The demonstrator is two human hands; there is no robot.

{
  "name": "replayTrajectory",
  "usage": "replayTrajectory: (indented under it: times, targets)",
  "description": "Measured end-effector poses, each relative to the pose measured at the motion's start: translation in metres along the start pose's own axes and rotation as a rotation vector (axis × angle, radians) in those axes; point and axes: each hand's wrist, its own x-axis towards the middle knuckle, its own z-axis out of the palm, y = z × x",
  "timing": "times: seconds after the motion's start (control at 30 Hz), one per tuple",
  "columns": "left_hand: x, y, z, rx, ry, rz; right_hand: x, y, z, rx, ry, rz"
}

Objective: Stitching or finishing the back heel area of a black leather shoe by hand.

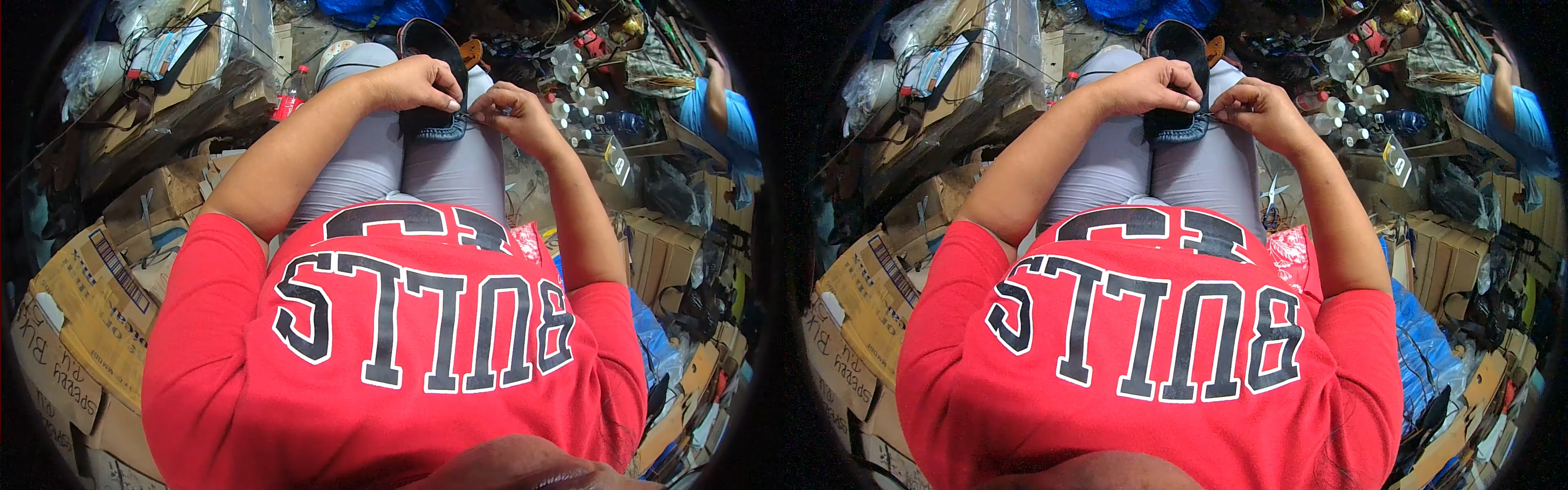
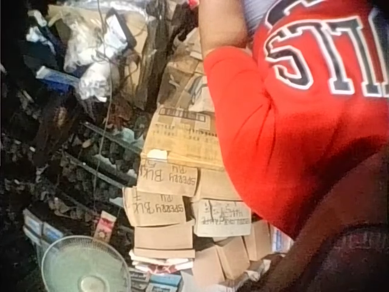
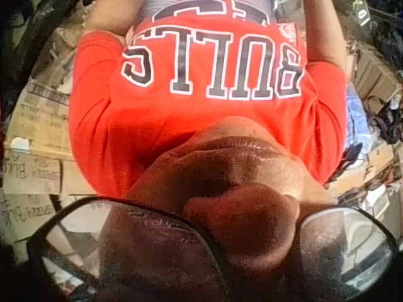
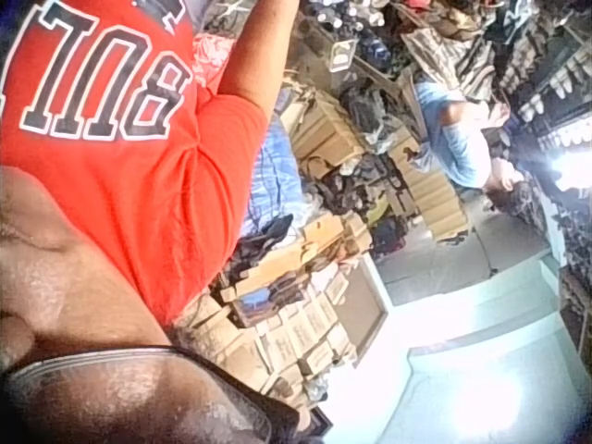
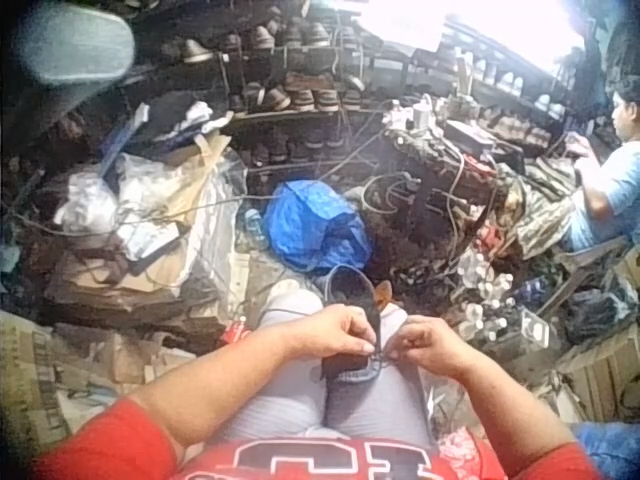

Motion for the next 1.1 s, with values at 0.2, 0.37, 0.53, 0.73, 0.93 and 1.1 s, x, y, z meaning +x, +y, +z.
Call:
replayTrajectory:
  times: [0.2,0.37,0.53,0.73,0.93,1.1]
  targets:
    - [-0.001,0.004,-0.005,0.030,-0.101,0.012,-0.016,0.000,0.012,-0.070,0.139,-0.105]
    - [0.000,0.008,-0.007,0.079,-0.144,0.002,-0.025,-0.014,0.019,-0.222,0.200,-0.098]
    - [-0.003,0.012,-0.008,0.140,-0.141,-0.012,-0.023,-0.051,0.020,-0.862,0.060,-0.241]
    - [0.003,0.014,-0.007,0.223,-0.102,-0.067,-0.005,-0.067,0.022,-0.979,-0.088,-0.254]
    - [0.003,0.003,-0.008,0.150,-0.027,-0.010,-0.004,-0.051,0.011,-0.800,-0.060,-0.213]
    - [0.006,-0.008,-0.003,0.215,0.034,0.099,0.003,-0.050,0.021,-0.840,-0.013,-0.269]
